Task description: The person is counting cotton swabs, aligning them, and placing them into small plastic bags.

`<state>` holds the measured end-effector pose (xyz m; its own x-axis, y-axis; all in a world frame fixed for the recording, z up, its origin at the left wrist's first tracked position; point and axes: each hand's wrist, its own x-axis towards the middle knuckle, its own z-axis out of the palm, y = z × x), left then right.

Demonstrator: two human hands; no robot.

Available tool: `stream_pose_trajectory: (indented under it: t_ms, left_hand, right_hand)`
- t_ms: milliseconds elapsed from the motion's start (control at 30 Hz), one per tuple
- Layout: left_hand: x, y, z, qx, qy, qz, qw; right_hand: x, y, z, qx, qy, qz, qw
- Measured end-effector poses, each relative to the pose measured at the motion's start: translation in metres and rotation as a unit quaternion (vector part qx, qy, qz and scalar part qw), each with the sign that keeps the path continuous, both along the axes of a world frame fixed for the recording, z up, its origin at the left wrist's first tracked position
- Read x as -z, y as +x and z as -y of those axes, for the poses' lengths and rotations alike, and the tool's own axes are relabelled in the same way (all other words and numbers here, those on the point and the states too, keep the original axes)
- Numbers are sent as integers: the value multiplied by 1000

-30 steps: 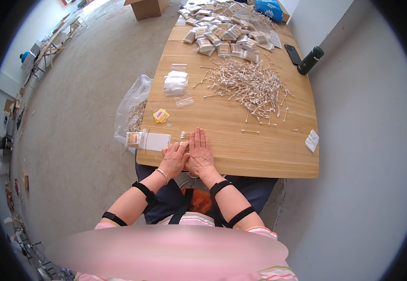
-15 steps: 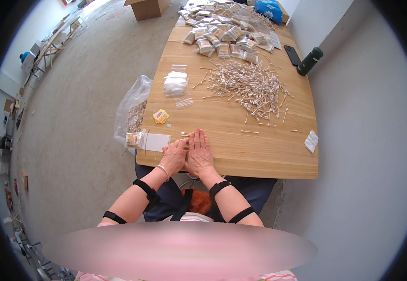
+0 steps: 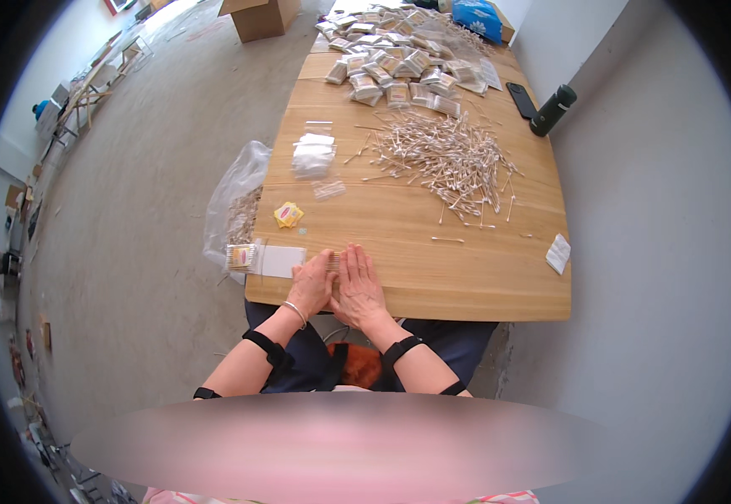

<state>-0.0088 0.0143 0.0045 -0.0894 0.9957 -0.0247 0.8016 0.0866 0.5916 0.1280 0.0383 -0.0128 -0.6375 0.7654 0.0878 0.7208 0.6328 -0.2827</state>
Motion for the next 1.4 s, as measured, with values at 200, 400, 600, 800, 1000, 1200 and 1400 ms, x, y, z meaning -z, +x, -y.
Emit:
stream_pose_trajectory:
  t_ms: [200, 400, 600, 800, 1000, 1200, 1400]
  left_hand:
    - [15, -11, -6, -88, 158, 117, 977]
    - [34, -36, -10, -166, 162, 488, 841]
    - [31, -78, -6, -208, 145, 566, 784]
    - [29, -102, 7, -190, 126, 439, 869]
    - [8, -116, 15, -139, 195, 131, 962]
    - [60, -186, 35, -227, 110, -52, 966]
    - [68, -193, 22, -220, 47, 490, 843]
  right_hand:
    - [1, -19, 7, 29, -44, 24, 998]
    - [9, -58, 16, 32, -34, -3, 999]
    - [9, -102, 20, 32, -55, -41, 997]
    - [3, -127, 26, 17, -68, -12, 997]
    - [7, -124, 26, 10, -79, -22, 997]
    - [2, -134, 30, 29, -81, -15, 996]
    - [4, -147, 32, 28, -85, -8, 996]
